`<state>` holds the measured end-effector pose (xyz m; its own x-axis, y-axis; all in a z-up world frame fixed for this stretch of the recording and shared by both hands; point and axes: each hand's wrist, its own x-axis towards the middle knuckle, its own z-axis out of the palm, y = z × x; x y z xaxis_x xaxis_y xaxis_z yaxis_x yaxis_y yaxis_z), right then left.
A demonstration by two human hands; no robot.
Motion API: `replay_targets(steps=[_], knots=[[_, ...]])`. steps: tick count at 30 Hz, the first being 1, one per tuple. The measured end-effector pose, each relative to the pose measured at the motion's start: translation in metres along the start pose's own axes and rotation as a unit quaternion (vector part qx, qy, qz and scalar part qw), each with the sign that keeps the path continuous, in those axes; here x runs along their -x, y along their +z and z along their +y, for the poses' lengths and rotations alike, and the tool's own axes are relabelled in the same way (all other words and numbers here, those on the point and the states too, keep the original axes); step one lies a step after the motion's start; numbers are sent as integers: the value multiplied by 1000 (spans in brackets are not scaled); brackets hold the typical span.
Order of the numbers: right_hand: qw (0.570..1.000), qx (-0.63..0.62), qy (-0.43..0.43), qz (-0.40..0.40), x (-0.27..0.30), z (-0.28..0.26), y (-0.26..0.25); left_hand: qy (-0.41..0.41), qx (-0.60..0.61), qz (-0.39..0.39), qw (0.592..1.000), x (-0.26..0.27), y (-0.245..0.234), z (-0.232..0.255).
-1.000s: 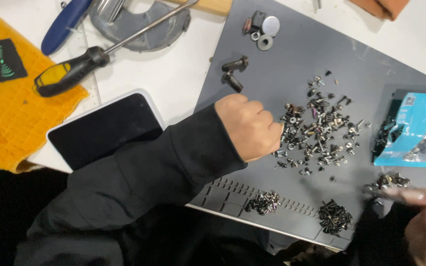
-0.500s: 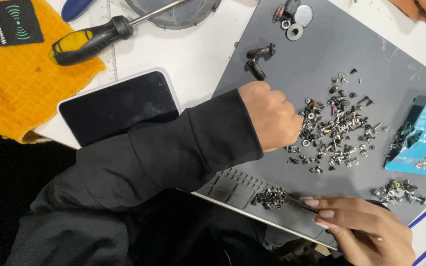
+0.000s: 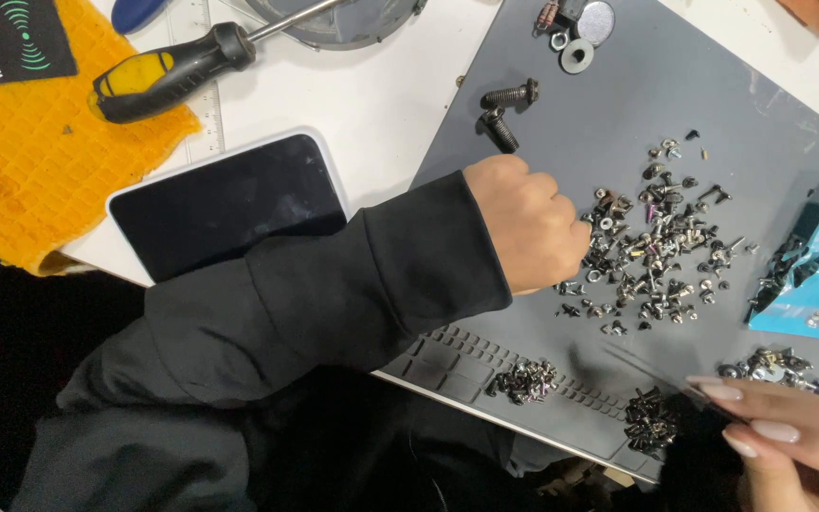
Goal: The person uses tweezers to pick up small screws and nuts from a mixed pile on a gray mat and places them into separate piles. The person repeatedly picks and places individual fasteners, gradually organizing them into distinct groups.
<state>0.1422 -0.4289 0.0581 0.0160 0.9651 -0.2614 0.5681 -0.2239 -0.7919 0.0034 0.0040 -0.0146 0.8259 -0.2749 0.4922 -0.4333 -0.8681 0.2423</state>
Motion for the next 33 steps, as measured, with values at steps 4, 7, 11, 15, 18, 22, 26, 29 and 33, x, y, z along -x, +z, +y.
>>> replay_targets(steps=[4, 7, 11, 15, 18, 22, 26, 29, 33], knots=[[899, 23, 174, 402, -110, -135, 47, -16, 2, 7, 1000, 0, 0, 2], [909, 27, 190, 370, -125, -146, 38, -14, 13, -8, 1000, 0, -3, 3], [914, 21, 167, 370, -120, -135, 44, -3, -9, 0, 1000, 0, -2, 2], [908, 15, 179, 379, -123, -133, 51, -8, -4, 6, 1000, -22, 18, 11], [910, 9, 138, 391, -127, -129, 57, -16, 2, 5, 1000, -26, 27, 7], [899, -24, 153, 411, -125, -123, 67, -30, -1, 6, 1000, -32, 36, 6], [905, -4, 168, 392, -122, -111, 68, -37, 0, 16, 999, -28, 38, 7], [903, -5, 164, 398, -114, -107, 72, -39, 3, 24, 999, -22, 37, 12], [936, -24, 146, 318, -86, -87, 60, -45, 6, 33, 998, -24, 43, 10]])
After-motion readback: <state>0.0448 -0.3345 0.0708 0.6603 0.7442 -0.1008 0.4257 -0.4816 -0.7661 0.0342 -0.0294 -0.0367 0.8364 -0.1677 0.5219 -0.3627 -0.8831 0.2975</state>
